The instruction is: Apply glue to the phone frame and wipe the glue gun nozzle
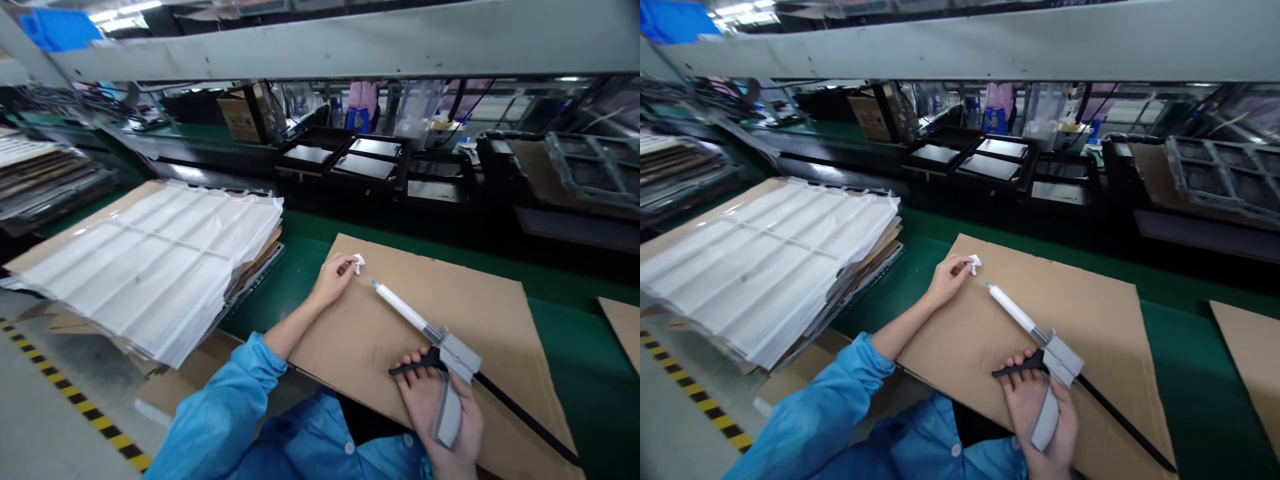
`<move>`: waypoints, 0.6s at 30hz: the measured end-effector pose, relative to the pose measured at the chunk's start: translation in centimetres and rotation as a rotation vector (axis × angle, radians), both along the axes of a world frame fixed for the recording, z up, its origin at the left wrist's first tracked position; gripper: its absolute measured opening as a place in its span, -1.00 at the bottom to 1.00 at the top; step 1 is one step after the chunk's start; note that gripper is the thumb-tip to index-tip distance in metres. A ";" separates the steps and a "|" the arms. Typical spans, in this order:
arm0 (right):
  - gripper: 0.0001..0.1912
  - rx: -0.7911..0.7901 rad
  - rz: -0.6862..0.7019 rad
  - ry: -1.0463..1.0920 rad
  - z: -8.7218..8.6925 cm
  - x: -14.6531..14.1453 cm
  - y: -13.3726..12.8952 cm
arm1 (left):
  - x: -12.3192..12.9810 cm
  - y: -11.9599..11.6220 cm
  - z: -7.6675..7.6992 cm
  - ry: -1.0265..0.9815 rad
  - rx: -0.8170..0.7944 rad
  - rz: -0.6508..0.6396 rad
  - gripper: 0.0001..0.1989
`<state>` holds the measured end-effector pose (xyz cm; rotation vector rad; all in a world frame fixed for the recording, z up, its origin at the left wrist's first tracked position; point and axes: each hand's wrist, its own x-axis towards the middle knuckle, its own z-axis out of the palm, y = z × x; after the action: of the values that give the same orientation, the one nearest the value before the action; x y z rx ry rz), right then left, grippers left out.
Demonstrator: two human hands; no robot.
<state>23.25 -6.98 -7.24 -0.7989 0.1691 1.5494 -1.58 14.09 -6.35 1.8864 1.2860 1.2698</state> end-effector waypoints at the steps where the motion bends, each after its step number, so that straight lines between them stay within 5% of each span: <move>1: -0.42 -0.021 -0.006 0.006 0.0 0.0 0.0 | 0.0 0.0 0.0 0.000 0.010 0.014 -0.80; 18: -0.45 0.082 0.038 -0.014 1.3 -1.0 0.2 | -0.9 1.2 -0.7 0.058 0.012 0.114 -0.84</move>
<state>22.27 -6.74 -5.92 -0.7515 0.0798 1.5764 -2.47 15.25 -7.06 1.8944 1.4371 1.2901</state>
